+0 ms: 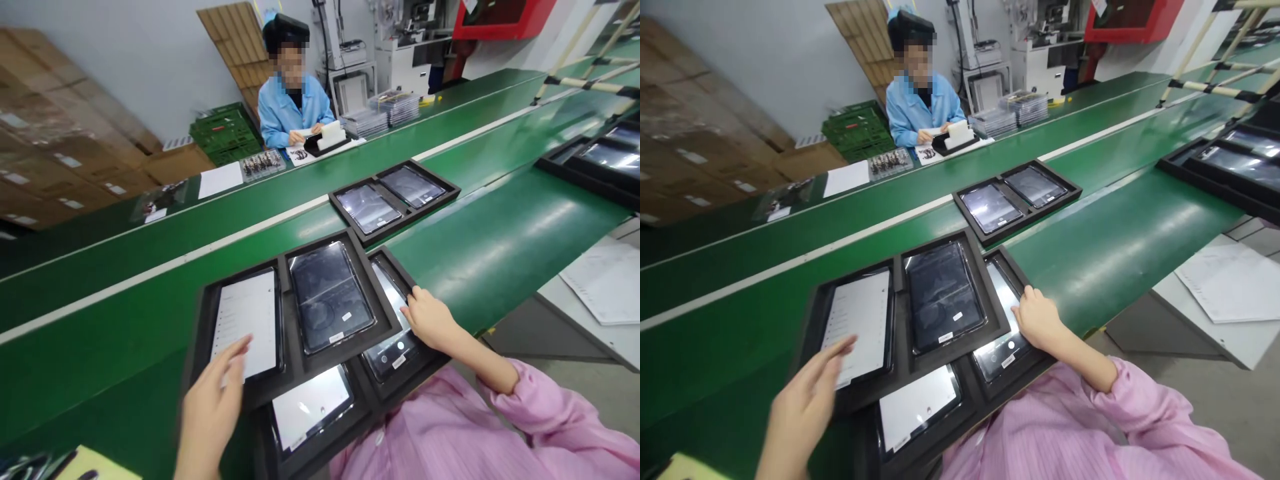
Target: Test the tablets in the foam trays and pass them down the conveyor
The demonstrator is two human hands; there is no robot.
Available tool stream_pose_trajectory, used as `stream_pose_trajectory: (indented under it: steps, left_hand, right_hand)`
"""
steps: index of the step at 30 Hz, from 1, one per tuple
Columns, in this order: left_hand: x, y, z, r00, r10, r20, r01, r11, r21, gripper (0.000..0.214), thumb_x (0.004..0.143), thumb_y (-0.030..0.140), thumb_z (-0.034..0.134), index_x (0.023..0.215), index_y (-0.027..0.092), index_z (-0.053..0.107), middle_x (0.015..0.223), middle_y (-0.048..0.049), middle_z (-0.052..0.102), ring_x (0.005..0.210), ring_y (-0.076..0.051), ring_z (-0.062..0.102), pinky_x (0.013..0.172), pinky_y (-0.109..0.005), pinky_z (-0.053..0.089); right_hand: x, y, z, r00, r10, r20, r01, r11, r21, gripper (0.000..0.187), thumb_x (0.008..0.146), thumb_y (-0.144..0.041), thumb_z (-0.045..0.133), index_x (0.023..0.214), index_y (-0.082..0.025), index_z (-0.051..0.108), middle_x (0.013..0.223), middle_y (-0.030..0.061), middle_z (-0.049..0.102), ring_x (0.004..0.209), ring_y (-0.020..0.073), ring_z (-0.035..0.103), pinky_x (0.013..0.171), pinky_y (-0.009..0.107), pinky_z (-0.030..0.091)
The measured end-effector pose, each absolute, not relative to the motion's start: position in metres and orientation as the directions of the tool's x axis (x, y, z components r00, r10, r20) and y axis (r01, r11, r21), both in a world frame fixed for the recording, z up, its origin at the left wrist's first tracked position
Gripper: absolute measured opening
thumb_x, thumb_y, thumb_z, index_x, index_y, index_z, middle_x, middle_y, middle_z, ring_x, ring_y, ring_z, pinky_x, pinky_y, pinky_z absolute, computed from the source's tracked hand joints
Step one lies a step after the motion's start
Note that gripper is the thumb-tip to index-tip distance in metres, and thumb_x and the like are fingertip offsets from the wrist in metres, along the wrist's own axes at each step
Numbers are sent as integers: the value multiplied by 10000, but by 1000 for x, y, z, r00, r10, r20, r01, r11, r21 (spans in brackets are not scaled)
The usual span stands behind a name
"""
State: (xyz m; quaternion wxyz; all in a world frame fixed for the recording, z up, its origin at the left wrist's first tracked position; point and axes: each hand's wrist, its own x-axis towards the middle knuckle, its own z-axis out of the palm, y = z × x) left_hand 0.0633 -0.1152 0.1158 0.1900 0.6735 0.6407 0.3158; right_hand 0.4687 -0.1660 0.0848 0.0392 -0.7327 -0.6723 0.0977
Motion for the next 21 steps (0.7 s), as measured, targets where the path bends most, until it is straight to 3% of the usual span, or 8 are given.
stream_pose_trajectory:
  steps: [2, 4, 9, 13, 15, 17, 19, 21]
  left_hand:
    - [110, -84, 123, 214, 955, 205, 815, -291, 502, 453, 926, 534, 441, 1153, 251, 711, 1167, -106, 733, 1151, -345, 654, 1018, -492, 510]
    - [147, -52, 127, 295, 938, 181, 873, -342, 349, 470, 940, 482, 434, 1196, 174, 681, 1137, -164, 740, 1075, -362, 684, 971, -503, 514]
    - [193, -25, 130, 187, 982, 3, 965, -184, 186, 590, 990, 480, 359, 1359, 58, 544, 912, -219, 753, 857, -388, 731, 784, -485, 542]
    - [202, -38, 133, 81, 996, -42, 991, -76, 106, 605, 999, 479, 321, 1294, 7, 558, 884, -267, 737, 817, -429, 728, 734, -521, 543]
    - [200, -39, 134, 76, 993, -86, 988, -63, 144, 595, 1000, 454, 321, 1324, 8, 544, 965, -279, 737, 911, -435, 726, 801, -534, 540]
    - [195, -37, 133, 101, 988, -119, 963, -67, 262, 611, 994, 460, 346, 1406, 31, 486, 1075, -267, 729, 1038, -419, 705, 897, -530, 523]
    - [187, -33, 130, 107, 984, -145, 886, -28, 464, 612, 978, 467, 403, 1446, 76, 449, 1140, -227, 724, 1121, -376, 683, 975, -507, 506]
    - [180, -29, 125, 61, 975, -215, 709, 109, 696, 552, 955, 428, 471, 1410, 115, 479, 1152, -184, 725, 1124, -313, 688, 1001, -463, 519]
  right_hand:
    - [468, -161, 85, 106, 988, -109, 968, -127, -214, 392, 1027, -347, 395, 873, -170, 709, 972, 166, 625, 913, 271, 635, 719, 347, 492]
    - [470, -155, 87, 151, 978, -145, 948, -185, -261, 449, 1044, -340, 331, 819, -189, 690, 931, 134, 619, 868, 240, 645, 713, 331, 488]
    - [476, -155, 83, 213, 967, -139, 878, -252, -406, 366, 1008, -381, 390, 775, -214, 617, 933, 110, 593, 927, 248, 642, 768, 345, 501]
    - [482, -162, 71, 277, 953, -124, 669, -284, -687, 382, 990, -485, 355, 787, -245, 572, 891, 43, 564, 899, 219, 622, 847, 365, 502]
    - [485, -163, 66, 302, 940, -157, 473, -291, -831, 462, 960, -609, 345, 778, -247, 569, 879, 27, 562, 849, 207, 612, 836, 369, 507]
    - [486, -162, 64, 289, 933, -216, 210, -282, -936, 541, 887, -739, 401, 770, -239, 571, 876, 24, 592, 821, 198, 609, 807, 355, 516]
    - [484, -160, 64, 216, 932, -291, -74, -282, -957, 579, 782, -810, 522, 751, -233, 563, 844, 21, 633, 797, 198, 616, 770, 340, 523]
    - [478, -158, 64, 116, 916, -383, -294, -337, -894, 561, 698, -792, 645, 737, -236, 575, 787, 23, 667, 775, 218, 635, 737, 348, 532]
